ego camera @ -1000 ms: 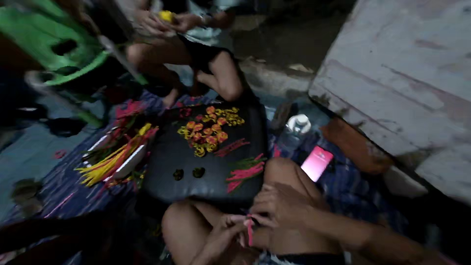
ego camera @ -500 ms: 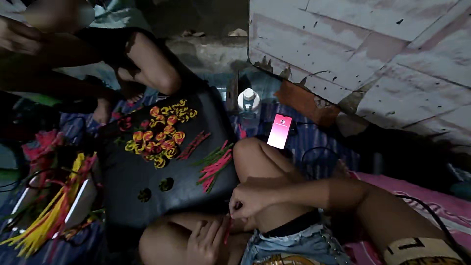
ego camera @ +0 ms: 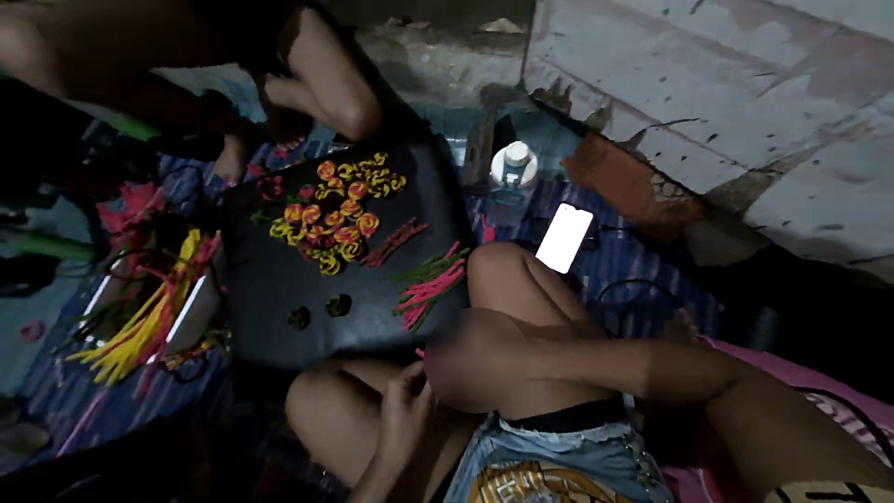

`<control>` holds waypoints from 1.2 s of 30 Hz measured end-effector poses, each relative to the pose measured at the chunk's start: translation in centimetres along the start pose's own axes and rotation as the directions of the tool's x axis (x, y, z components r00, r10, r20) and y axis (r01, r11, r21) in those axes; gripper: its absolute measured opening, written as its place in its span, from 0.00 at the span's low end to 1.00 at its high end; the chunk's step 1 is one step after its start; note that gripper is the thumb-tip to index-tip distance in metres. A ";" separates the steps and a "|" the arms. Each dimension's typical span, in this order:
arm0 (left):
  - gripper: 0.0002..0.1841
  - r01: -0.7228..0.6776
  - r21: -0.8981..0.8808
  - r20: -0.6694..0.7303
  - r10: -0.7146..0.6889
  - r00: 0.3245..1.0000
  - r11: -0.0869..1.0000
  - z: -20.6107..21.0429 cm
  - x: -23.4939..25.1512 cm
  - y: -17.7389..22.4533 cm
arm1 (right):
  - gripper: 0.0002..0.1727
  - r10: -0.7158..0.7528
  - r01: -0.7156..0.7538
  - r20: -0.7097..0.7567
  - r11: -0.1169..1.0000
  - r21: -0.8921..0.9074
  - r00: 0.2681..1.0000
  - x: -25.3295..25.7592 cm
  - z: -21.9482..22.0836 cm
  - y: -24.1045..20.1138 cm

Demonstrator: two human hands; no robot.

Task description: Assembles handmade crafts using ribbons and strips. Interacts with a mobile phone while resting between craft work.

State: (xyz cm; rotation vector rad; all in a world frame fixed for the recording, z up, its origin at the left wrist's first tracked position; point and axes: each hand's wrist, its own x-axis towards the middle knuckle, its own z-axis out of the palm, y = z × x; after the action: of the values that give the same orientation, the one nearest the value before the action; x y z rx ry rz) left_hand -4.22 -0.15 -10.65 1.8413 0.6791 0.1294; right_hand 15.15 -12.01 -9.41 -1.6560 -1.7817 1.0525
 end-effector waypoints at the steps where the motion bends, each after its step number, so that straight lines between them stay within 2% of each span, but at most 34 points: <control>1: 0.11 -0.028 0.057 -0.008 0.028 1.000 0.998 -0.2 0.1 0.1 | 0.20 0.010 -0.010 0.001 1.000 -0.006 1.000 0.0 -0.2 -0.3; 3: 0.12 -0.134 0.252 -0.053 0.152 0.987 0.958 -0.3 0.0 0.3 | 0.19 0.082 -0.083 0.061 0.997 0.012 0.995 0.1 -0.9 -0.7; 5: 0.14 -0.262 0.425 -0.059 0.315 0.947 0.867 -0.5 -0.4 0.3 | 0.17 0.150 -0.171 0.145 0.974 0.149 0.978 0.3 -1.4 -0.9; 7: 0.19 -0.367 0.511 0.012 0.420 0.907 0.777 -0.8 -0.7 0.4 | 0.16 0.163 -0.215 0.176 0.916 0.339 0.971 0.5 -1.3 -0.7; 9: 0.13 -0.453 0.613 0.108 0.499 0.860 0.648 -1.0 -0.8 0.5 | 0.14 0.149 -0.218 0.188 0.871 0.439 0.971 0.5 -1.1 -0.7; 11: 0.10 -0.485 0.668 0.173 0.517 0.839 0.564 -1.0 -1.0 1.0 | 0.13 0.125 -0.204 0.201 0.875 0.440 0.972 0.6 -1.1 -0.8; 12: 0.10 -0.484 0.661 0.191 0.495 0.847 0.573 -1.1 -1.1 1.3 | 0.12 0.102 -0.179 0.201 0.889 0.420 0.974 0.6 -1.2 -0.8; 13: 0.10 -0.462 0.615 0.199 0.441 0.875 0.640 -1.2 -1.2 1.6 | 0.11 0.061 -0.132 0.190 0.913 0.386 0.980 0.6 -1.3 -0.8; 14: 0.10 -0.389 0.503 0.206 0.330 0.921 0.772 -1.4 -1.4 1.8 | 0.11 -0.003 -0.052 0.163 0.943 0.330 0.987 0.4 -1.3 -0.8; 15: 0.11 -0.226 0.305 0.242 0.154 0.958 0.925 -1.9 -1.5 2.0 | 0.11 -0.089 0.056 0.125 0.968 0.243 0.988 0.2 -1.3 -0.9; 16: 0.11 0.023 0.043 0.315 -0.036 0.948 0.999 -2.3 -1.5 2.0 | 0.12 -0.192 0.181 0.086 0.976 0.119 0.978 -0.1 -1.2 -0.9; 17: 0.14 0.301 -0.167 0.419 -0.208 0.884 0.939 -2.7 -1.4 2.1 | 0.12 -0.334 0.334 -0.020 0.942 0.004 0.942 -0.2 -0.3 -0.5; 18: 0.16 0.514 -0.286 0.509 -0.326 0.797 0.809 -2.8 -1.3 2.0 | 0.12 -0.443 0.434 -0.104 0.896 -0.096 0.891 -0.1 0.4 -0.1; 19: 0.18 0.621 -0.355 0.554 -0.377 0.742 0.699 -2.6 -1.4 1.8 | 0.12 -0.492 0.470 -0.150 0.868 -0.161 0.857 0.1 0.8 0.2; 20: 0.17 0.629 -0.391 0.550 -0.377 0.745 0.673 -2.4 -1.5 1.5 | 0.12 -0.480 0.456 -0.160 0.875 -0.164 0.863 0.1 0.9 0.3; 21: 0.16 0.552 -0.396 0.508 -0.326 0.797 0.734 -2.2 -1.7 1.0 | 0.12 -0.406 0.396 -0.119 0.913 -0.099 0.906 -0.1 0.7 0.1; 22: 0.14 0.395 -0.351 0.443 -0.221 0.869 0.849 -2.2 -1.8 0.6 | 0.12 -0.301 0.302 -0.040 0.953 0.006 0.953 -0.4 0.2 -0.3; 23: 0.12 0.174 -0.231 0.382 -0.075 0.921 0.957 -2.2 -1.8 0.3 | 0.13 -0.199 0.192 0.045 0.974 0.120 0.979 -0.5 -0.3 -0.8; 24: 0.11 -0.063 -0.065 0.358 0.083 0.930 0.996 -2.4 -1.7 0.0 | 0.13 -0.121 0.094 0.108 0.968 0.231 0.987 -0.5 -0.4 -1.0; 25: 0.14 -0.252 0.090 0.366 0.203 0.908 0.964 -2.7 -1.5 -0.2 | 0.11 -0.066 0.015 0.136 0.938 0.346 0.988 -0.4 -0.1 -1.0; 27: 0.16 -0.447 0.234 0.392 0.337 0.856 0.863 -3.0 -1.4 -0.4 | 0.09 0.037 -0.134 0.188 0.833 0.536 0.981 -0.3 0.7 -0.9; 30: 0.13 -0.540 0.274 0.405 0.414 0.815 0.796 -3.4 -1.4 -0.6 | 0.09 0.103 -0.260 0.264 0.688 0.678 0.959 -0.1 0.8 -0.6; 32: 0.14 -0.551 0.277 0.377 0.439 0.816 0.787 -3.2 -1.5 -0.6 | 0.09 0.111 -0.273 0.270 0.665 0.695 0.957 -0.2 0.8 -0.5; 34: 0.16 -0.509 0.244 0.335 0.422 0.843 0.825 -2.8 -1.5 -0.7 | 0.08 0.103 -0.211 0.201 0.732 0.648 0.974 -0.3 0.6 -0.7; 35: 0.16 -0.437 0.181 0.311 0.370 0.875 0.881 -2.6 -1.7 -0.7 | 0.08 0.071 -0.134 0.130 0.799 0.586 0.989 -0.4 0.5 -0.8; 36: 0.15 -0.299 0.063 0.287 0.270 0.919 0.952 -2.2 -1.9 -0.4 | 0.09 0.014 -0.036 0.048 0.874 0.485 0.999 -0.7 0.3 -0.9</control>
State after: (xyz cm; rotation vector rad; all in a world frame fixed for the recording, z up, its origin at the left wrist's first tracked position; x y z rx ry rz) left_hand -6.83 0.79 -9.74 2.0046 0.2241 0.0259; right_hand 14.46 -12.68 -8.74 -1.3500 -1.3655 1.4189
